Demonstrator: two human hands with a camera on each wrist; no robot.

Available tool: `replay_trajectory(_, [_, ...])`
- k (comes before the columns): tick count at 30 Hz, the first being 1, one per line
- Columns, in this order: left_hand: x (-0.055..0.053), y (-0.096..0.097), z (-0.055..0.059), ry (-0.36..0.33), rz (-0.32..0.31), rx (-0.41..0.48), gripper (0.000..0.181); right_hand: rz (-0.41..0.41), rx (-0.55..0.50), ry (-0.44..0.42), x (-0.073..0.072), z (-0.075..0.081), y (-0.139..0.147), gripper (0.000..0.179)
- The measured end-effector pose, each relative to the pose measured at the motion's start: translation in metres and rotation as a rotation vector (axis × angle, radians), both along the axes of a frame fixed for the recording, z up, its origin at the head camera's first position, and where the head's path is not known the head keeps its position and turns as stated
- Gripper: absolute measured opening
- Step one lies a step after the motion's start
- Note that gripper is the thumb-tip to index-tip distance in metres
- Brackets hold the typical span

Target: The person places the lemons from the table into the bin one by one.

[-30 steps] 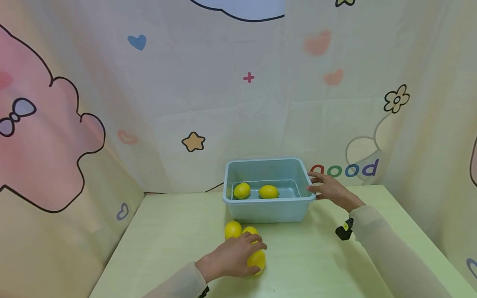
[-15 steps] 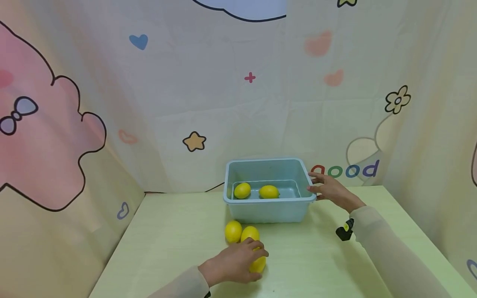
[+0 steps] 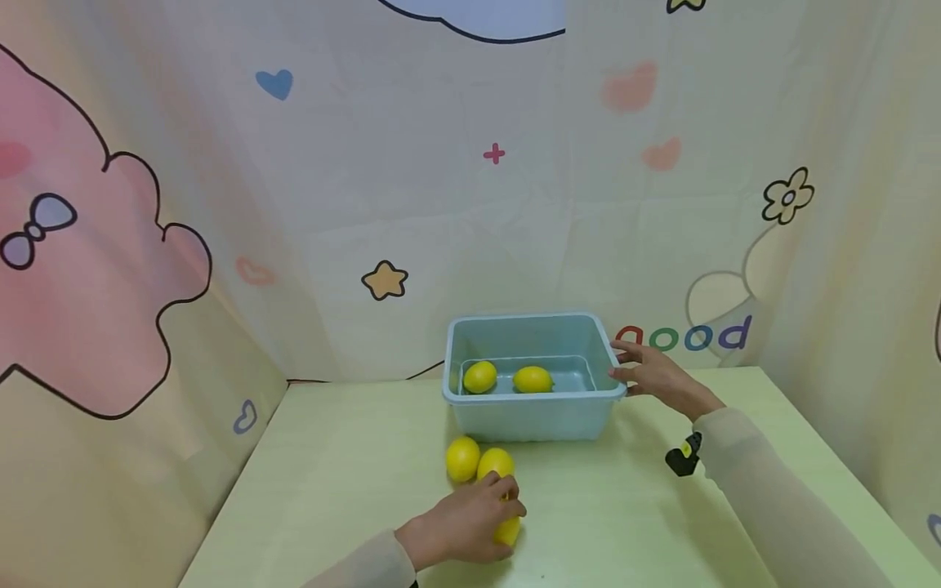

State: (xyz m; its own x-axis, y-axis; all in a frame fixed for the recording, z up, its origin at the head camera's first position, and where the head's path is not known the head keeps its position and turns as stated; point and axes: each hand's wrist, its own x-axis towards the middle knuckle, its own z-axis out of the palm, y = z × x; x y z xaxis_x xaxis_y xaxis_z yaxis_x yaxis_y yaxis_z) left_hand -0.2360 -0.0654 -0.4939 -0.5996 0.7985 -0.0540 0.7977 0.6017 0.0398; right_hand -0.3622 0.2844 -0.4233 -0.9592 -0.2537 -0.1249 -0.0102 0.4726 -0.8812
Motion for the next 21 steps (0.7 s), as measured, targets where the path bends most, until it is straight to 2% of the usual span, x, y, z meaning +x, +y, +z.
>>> replay_trajectory(8, [0.0027, 0.0011, -0.0001, -0.11, 0.011, -0.004, 0.038, -0.017, 0.01, -0.013, -0.0007, 0.0011, 0.0004, 0.074])
replay_trajectory(16, [0.0061, 0.0011, 0.0014, -0.112, 0.02, -0.053, 0.043, -0.002, -0.002, -0.01, -0.0005, -0.0013, 0.0009, 0.073])
replay_trajectory(21, [0.0072, -0.0014, -0.0035, -0.188, 0.027, -0.059, 0.043, -0.001, -0.01, -0.014, 0.0, -0.0009, 0.0004, 0.074])
